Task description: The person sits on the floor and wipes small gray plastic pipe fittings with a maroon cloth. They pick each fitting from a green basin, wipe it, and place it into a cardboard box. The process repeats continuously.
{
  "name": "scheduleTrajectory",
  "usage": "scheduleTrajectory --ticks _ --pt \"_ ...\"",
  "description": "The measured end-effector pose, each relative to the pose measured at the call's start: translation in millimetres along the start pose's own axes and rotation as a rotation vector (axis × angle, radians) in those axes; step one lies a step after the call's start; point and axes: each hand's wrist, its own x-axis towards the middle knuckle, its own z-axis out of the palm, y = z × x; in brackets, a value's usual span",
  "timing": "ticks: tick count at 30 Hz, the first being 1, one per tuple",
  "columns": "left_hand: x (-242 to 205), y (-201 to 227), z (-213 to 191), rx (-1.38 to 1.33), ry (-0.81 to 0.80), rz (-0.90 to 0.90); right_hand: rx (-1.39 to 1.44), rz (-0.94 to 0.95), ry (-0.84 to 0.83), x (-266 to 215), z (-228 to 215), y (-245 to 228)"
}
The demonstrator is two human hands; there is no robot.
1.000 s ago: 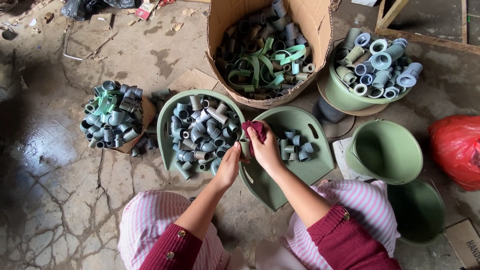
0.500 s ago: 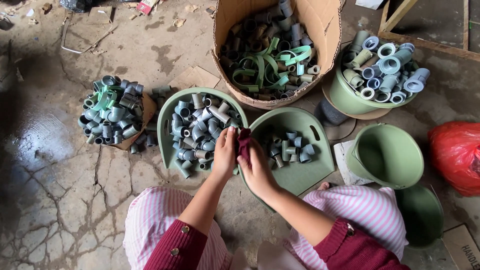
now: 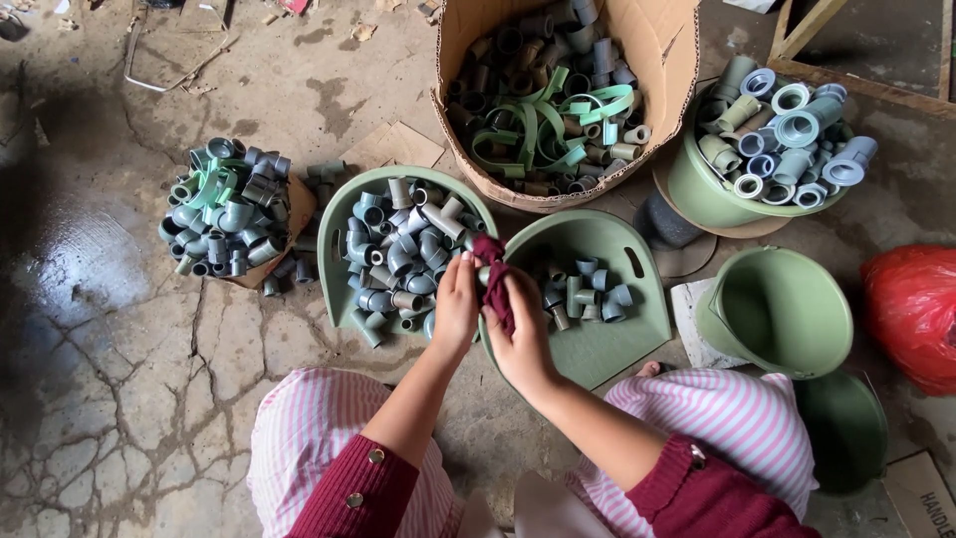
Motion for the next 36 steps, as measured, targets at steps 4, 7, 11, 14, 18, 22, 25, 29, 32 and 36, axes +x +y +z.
scheduleTrajectory --ticks 4,7,11,14,18,22,25,29,32,36 --pt "7.3 -20.8 -6.2 0.083 0.018 0.067 0.005 -0.093 0.008 2.0 -2.4 0.5" --pt "9.0 -27.8 -8.4 -0.008 0.039 0.003 -0.016 -0.13 0.008 -2.6 -2.9 6.9" --pt "9.3 -28.6 -22.7 0.162 -0.085 -0.226 -0.139 -0.115 -0.135 -10.7 -4.8 26.2" --pt "20.0 -51.4 -31.7 0.267 -0.208 -0.206 -0.242 -0.076 -0.279 -6.5 -13.1 23.9" --pt "-14.0 -20.7 -18.4 0.355 -0.314 0.035 -0.161 0.169 -0.357 -6.0 -23.9 28.2" --pt "-35.7 12.7 -12.8 0.566 -0.459 0.313 0.098 0.551 -0.243 -8.9 -32.6 37.6" --pt "-38.7 6.3 -6.1 0.867 -0.506 0.827 0.606 1.073 -0.044 -9.2 -37.5 36.9" --pt "-53.4 8.6 16.0 0.475 -0.345 0.928 1.019 1.401 0.215 1.7 -58.8 22.6" --pt "-63.5 2.5 39.0 0.164 -0.251 0.499 1.004 1.365 0.371 6.5 -65.7 11.8" --pt "-69.0 -17.1 65.1 0.083 -0.237 0.295 1.071 1.469 0.48 -13.2 -59.8 29.5"
